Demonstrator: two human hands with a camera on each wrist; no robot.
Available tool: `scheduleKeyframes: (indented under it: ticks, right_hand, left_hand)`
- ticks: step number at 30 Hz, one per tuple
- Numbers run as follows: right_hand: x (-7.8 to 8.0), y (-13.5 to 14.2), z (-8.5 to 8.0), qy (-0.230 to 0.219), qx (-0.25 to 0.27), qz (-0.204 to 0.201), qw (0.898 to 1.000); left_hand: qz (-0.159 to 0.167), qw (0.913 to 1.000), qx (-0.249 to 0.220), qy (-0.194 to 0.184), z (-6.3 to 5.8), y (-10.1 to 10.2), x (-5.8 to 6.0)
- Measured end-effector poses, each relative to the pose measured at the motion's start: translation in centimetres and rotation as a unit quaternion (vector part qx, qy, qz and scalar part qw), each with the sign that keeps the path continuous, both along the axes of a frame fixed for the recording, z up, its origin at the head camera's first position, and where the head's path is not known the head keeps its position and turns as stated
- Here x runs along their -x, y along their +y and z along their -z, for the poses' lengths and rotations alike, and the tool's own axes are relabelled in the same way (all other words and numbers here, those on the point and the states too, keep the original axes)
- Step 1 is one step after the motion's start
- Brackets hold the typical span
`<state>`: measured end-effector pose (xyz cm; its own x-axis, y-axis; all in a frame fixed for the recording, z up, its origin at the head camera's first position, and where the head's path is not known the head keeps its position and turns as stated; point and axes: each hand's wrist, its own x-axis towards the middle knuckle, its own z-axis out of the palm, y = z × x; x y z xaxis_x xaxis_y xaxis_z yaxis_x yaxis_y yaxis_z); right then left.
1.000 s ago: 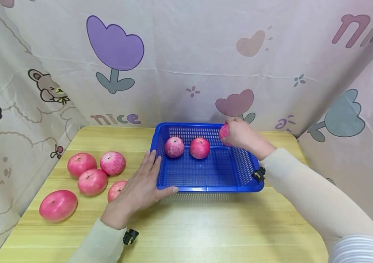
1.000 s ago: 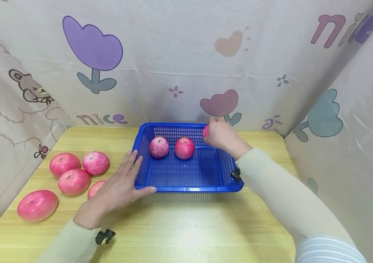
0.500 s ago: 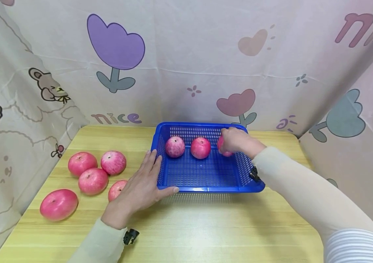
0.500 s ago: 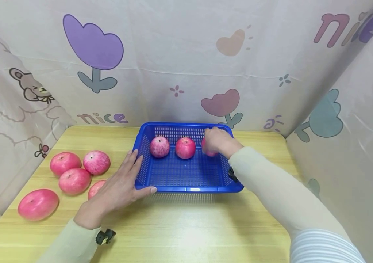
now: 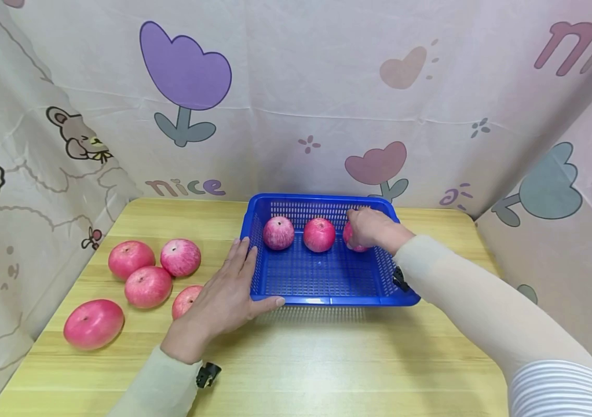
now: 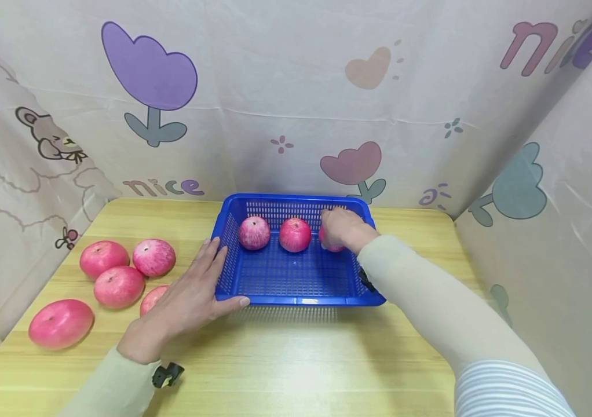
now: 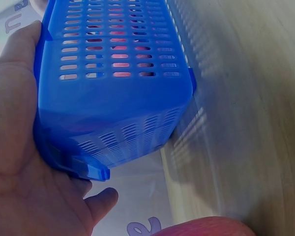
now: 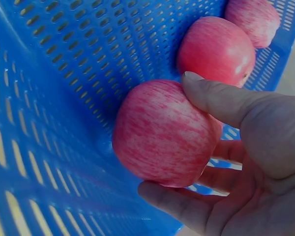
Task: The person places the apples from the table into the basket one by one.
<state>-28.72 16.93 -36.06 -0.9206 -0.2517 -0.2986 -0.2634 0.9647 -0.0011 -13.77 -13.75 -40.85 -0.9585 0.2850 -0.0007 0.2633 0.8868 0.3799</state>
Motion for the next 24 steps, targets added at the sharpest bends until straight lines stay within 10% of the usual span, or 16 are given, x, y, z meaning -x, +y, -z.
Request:
scheduleKeyframes:
  ticks: [24]
  right_hand:
    - [0.1, 0.7, 1.1, -0.004, 0.022, 0.006, 1.0]
  left_hand:
    - [0.021, 0.9985, 0.041, 0.03, 0.0, -0.1, 0.0]
